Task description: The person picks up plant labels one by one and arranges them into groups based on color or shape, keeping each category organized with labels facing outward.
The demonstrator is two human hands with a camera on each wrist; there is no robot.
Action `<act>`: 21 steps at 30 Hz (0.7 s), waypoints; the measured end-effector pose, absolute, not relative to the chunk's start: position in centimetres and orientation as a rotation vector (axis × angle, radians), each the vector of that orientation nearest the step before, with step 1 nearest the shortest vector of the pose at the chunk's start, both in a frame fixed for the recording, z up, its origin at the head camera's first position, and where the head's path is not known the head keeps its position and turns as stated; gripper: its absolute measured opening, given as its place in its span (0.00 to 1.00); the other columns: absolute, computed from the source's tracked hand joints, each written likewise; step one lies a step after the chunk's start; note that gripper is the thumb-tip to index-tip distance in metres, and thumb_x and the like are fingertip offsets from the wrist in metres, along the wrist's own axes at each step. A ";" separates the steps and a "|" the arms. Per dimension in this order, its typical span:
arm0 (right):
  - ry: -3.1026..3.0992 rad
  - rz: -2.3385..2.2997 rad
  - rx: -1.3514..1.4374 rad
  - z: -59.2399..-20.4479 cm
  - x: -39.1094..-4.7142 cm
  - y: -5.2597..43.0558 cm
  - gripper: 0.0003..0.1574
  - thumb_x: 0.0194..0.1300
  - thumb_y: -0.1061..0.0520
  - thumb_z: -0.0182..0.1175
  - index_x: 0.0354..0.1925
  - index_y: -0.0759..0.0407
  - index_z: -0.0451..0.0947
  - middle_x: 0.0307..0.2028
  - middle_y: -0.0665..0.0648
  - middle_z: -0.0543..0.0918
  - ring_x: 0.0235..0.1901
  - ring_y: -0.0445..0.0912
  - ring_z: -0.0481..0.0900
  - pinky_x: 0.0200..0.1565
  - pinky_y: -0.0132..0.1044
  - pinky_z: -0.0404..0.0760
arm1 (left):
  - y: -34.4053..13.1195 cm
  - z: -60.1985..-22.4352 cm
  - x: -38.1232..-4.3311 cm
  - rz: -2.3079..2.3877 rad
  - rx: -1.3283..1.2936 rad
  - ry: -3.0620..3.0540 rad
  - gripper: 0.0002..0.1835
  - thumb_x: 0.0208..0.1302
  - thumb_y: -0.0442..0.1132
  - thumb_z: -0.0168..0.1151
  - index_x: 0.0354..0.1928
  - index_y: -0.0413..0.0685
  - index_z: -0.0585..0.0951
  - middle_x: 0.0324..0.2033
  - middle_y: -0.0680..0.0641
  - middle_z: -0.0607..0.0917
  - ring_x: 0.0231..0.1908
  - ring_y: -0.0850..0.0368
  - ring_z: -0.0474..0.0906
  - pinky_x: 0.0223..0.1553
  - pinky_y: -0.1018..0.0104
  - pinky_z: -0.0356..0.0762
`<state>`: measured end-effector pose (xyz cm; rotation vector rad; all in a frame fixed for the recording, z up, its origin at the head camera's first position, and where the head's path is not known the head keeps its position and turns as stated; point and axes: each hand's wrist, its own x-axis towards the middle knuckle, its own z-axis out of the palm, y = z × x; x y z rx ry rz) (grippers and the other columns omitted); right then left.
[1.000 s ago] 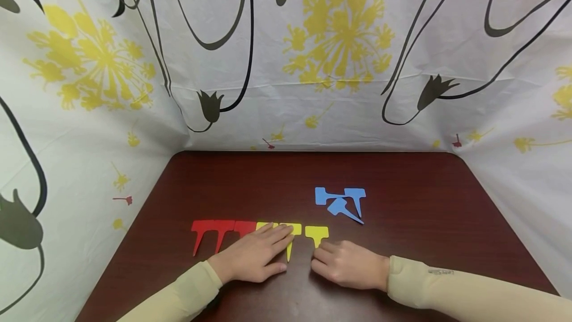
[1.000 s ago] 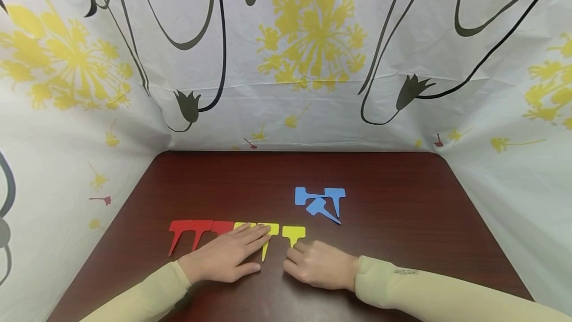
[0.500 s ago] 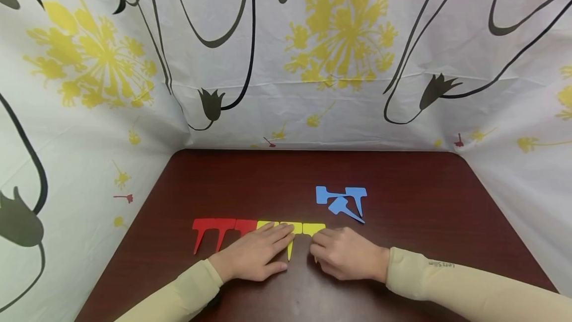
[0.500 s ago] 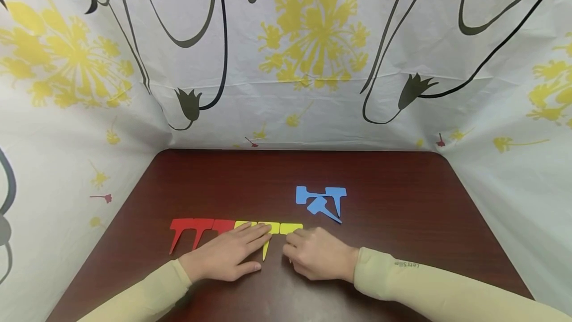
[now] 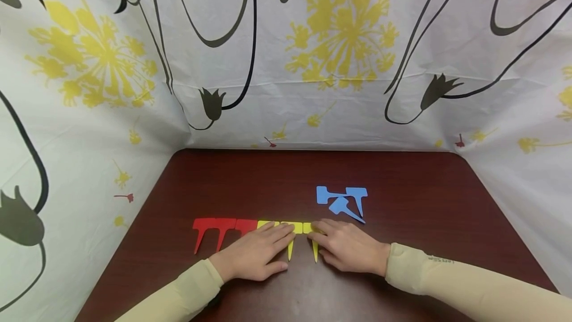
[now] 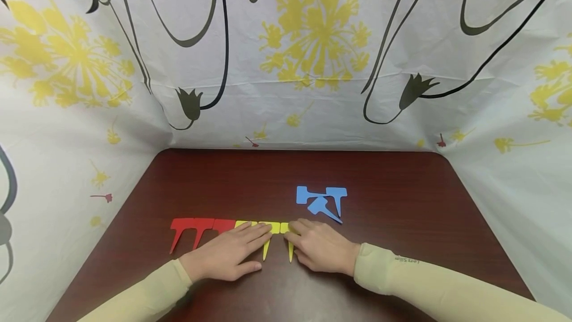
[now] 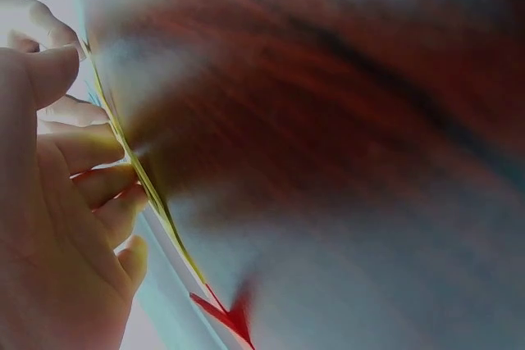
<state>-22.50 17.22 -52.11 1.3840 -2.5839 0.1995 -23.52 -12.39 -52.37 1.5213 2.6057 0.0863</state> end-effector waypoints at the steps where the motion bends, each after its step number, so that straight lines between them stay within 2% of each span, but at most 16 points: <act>1: -2.582 0.196 1.384 -52.1 -22.5 17.2 0.24 0.64 0.54 0.63 0.59 0.55 0.81 0.55 0.56 0.79 0.52 0.47 0.80 0.48 0.43 0.84 | -12.4 -52.4 -23.5 0.086 1.518 2.606 0.38 0.76 0.64 0.41 0.79 0.50 0.57 0.78 0.49 0.55 0.77 0.56 0.47 0.75 0.54 0.49; 8: -2.546 0.212 1.350 -51.8 -22.8 17.3 0.23 0.62 0.54 0.65 0.56 0.53 0.81 0.52 0.52 0.79 0.48 0.44 0.80 0.46 0.41 0.84 | -12.4 -52.2 -23.5 0.084 1.535 2.613 0.38 0.77 0.64 0.40 0.79 0.49 0.57 0.78 0.48 0.55 0.77 0.56 0.47 0.75 0.53 0.49; 16: -2.552 0.275 1.119 -50.5 -25.2 19.0 0.15 0.60 0.54 0.69 0.47 0.53 0.83 0.39 0.47 0.78 0.34 0.40 0.76 0.31 0.34 0.82 | -12.1 -51.8 -23.8 0.101 1.573 2.640 0.38 0.77 0.63 0.40 0.79 0.48 0.57 0.78 0.48 0.54 0.77 0.56 0.47 0.75 0.53 0.46; 21: -2.630 0.265 0.988 -50.4 -27.4 21.1 0.13 0.60 0.56 0.70 0.44 0.54 0.85 0.35 0.48 0.77 0.31 0.41 0.74 0.26 0.32 0.79 | -10.9 -51.5 -23.9 0.103 1.588 2.641 0.38 0.77 0.63 0.40 0.79 0.48 0.58 0.78 0.48 0.55 0.77 0.55 0.48 0.75 0.53 0.46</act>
